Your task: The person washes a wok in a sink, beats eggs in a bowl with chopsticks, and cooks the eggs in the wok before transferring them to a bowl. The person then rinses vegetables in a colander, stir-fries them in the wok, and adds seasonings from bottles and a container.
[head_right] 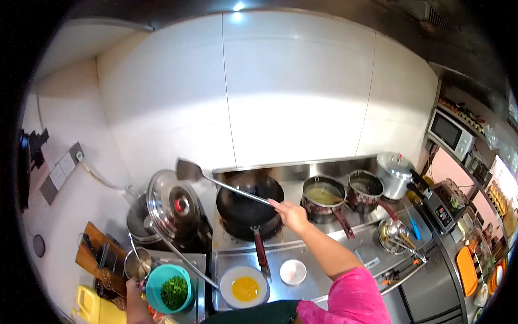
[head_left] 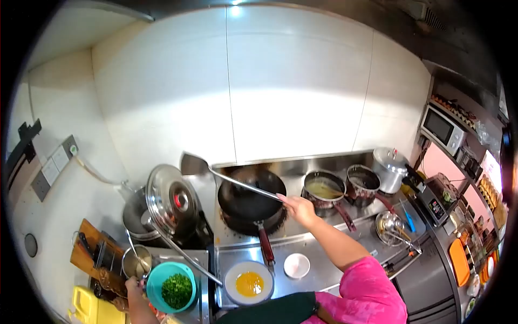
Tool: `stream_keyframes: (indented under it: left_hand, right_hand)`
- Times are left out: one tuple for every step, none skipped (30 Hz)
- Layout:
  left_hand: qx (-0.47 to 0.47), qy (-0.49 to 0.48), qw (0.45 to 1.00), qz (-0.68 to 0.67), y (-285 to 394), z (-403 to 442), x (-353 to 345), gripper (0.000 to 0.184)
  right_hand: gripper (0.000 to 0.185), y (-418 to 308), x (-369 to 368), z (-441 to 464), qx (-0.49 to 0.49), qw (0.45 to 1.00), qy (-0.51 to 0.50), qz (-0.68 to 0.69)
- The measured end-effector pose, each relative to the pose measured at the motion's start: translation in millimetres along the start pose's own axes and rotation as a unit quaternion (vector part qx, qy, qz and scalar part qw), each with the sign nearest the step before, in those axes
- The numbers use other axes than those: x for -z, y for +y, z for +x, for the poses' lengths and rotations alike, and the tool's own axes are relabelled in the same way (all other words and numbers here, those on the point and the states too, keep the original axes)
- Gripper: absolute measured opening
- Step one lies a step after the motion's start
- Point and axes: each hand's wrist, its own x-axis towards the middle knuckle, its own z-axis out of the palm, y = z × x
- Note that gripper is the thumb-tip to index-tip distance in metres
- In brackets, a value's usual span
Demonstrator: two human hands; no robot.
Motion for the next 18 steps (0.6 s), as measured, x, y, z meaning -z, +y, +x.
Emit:
stream_keyframes:
  left_hand:
    - [-0.005, -0.004, 1.000, -0.012, 6, -4, -4, 0.012]
    - [-0.009, -0.008, 1.000, 0.008, 9, -10, -3, 0.009]
    - [-0.013, -0.010, 0.999, 0.028, 11, -18, -1, 0.008]
    - [-0.029, -0.004, 0.999, 0.034, 16, -28, -1, 0.009]
    - [-0.032, -0.002, 0.999, 0.028, 22, -32, -2, 0.009]
    - [-0.060, -0.002, 0.998, 0.007, 26, -36, 0, 0.009]
    - [-0.086, 0.000, 0.996, -0.012, 26, -40, 3, 0.010]
    - [-0.092, 0.008, 0.995, -0.023, 29, -32, 5, 0.013]
    - [-0.086, 0.024, 0.996, -0.015, 36, -33, 5, 0.015]
    - [-0.085, 0.016, 0.996, -0.018, 47, -50, 2, 0.015]
    - [-0.085, 0.008, 0.996, -0.021, 56, -68, 5, 0.015]
    - [-0.095, 0.000, 0.995, -0.027, 60, -77, 12, 0.013]
    - [-0.107, -0.016, 0.994, -0.028, 69, -84, 11, 0.012]
    - [-0.135, -0.078, 0.988, -0.006, 70, -67, 18, 0.017]
    - [-0.128, -0.101, 0.986, -0.044, 74, -72, 17, 0.021]
    - [-0.127, -0.176, 0.976, -0.032, 80, -79, 16, 0.024]
    - [-0.144, -0.133, 0.981, -0.014, 93, -155, -1, 0.024]
    - [-0.138, -0.125, 0.982, 0.016, 90, -118, 6, 0.018]
  right_hand:
    - [0.034, 10, 14, -3, 0.005, 0.999, 0.003, -0.032]
    - [0.031, 30, 24, -10, 0.014, 0.997, 0.002, -0.077]
    - [0.029, 52, 34, -18, 0.022, 0.992, 0.001, -0.121]
    - [0.027, 65, 48, -28, 0.018, 0.990, 0.004, -0.140]
    - [0.025, 77, 59, -40, 0.013, 0.987, 0.006, -0.160]
    - [0.025, 91, 67, -54, -0.003, 0.987, -0.020, -0.162]
    - [0.025, 103, 72, -67, -0.019, 0.985, -0.047, -0.164]
    - [0.025, 115, 73, -77, -0.016, 0.985, -0.048, -0.162]
    - [0.027, 127, 73, -87, -0.025, 0.980, -0.060, -0.186]
    - [0.028, 135, 71, -94, -0.035, 0.974, -0.073, -0.209]
    - [0.028, 141, 68, -98, -0.036, 0.975, -0.076, -0.207]
    - [0.029, 145, 65, -101, -0.041, 0.970, -0.087, -0.223]
    - [0.030, 151, 65, -108, -0.053, 0.964, -0.096, -0.241]
    - [0.033, 154, 67, -112, -0.067, 0.961, -0.101, -0.247]
    - [0.036, 166, 62, -117, -0.052, 0.962, -0.089, -0.254]
    - [0.039, 178, 60, -125, -0.088, 0.959, -0.110, -0.244]
    - [0.040, 189, 55, -131, -0.101, 0.960, -0.107, -0.238]
    - [0.041, 192, 54, -135, -0.111, 0.961, -0.095, -0.236]
